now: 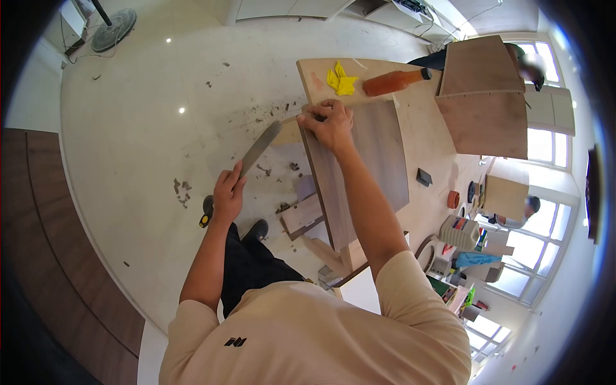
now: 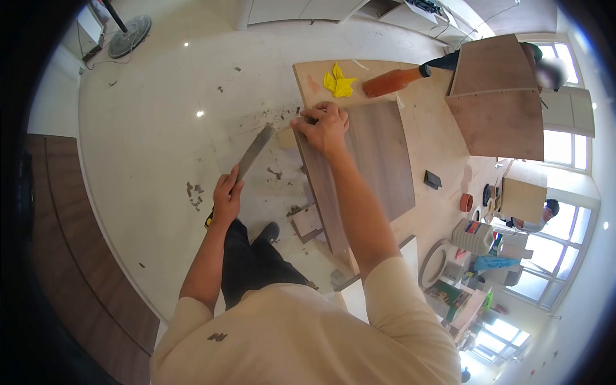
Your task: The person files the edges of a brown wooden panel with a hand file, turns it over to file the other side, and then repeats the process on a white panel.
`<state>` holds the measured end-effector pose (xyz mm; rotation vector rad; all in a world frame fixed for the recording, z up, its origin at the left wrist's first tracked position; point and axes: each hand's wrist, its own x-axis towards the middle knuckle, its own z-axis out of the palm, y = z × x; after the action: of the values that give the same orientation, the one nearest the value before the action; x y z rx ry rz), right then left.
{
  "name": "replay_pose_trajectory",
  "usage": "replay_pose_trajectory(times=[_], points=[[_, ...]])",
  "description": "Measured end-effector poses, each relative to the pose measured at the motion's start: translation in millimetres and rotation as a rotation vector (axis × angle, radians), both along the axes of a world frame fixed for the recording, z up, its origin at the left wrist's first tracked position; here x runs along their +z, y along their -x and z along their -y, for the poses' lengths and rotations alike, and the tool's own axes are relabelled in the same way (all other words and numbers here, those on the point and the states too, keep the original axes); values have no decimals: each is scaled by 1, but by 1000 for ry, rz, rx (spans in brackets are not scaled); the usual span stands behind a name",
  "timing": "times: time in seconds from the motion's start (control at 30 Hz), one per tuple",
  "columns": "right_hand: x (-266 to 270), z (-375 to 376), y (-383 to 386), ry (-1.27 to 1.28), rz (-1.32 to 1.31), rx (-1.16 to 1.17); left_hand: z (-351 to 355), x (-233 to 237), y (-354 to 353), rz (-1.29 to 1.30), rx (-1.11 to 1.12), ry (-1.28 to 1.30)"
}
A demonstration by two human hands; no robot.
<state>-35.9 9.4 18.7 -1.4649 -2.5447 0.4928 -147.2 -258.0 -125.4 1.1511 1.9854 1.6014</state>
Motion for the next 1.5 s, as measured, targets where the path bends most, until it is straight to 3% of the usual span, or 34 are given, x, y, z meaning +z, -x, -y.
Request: replay_pose_trajectory(times=[0.1, 0.2, 0.27, 0.4, 0.5, 0.6, 0.7, 0.8, 1.0, 1.1, 1.4, 1.5], points=[[-17, -12, -14, -35, -103, 27, -21, 3, 1, 36, -44, -8], [-32, -5, -56, -231, -148, 45, -45, 8, 5, 44, -98, -69], [-34, 3, -99, -277, 48, 39, -61, 7, 7, 48, -143, -97], [-24, 28, -143, -208, 194, -125, -83, 0, 13, -3, -202, -138], [-17, 29, -143, -185, 224, -169, -103, 5, 12, -32, -264, -159], [-18, 30, -144, -186, 213, -165, -121, 35, 3, -248, -349, -137], [-17, 30, -143, -190, 222, -161, -122, 29, 23, -236, -331, -100], [-16, 29, -143, -199, 220, -169, -123, 23, 47, 19, -372, 27], [-16, 30, -143, -215, 226, -156, -135, 63, 42, -365, -357, -51], [-15, 29, -140, -214, 231, -165, -128, 54, 66, -215, -430, 165], [-16, 30, -141, -224, 227, -158, -139, 105, 59, -573, -547, 285], [-14, 31, -140, -222, 211, -160, -132, 106, 77, -515, -495, 410]])
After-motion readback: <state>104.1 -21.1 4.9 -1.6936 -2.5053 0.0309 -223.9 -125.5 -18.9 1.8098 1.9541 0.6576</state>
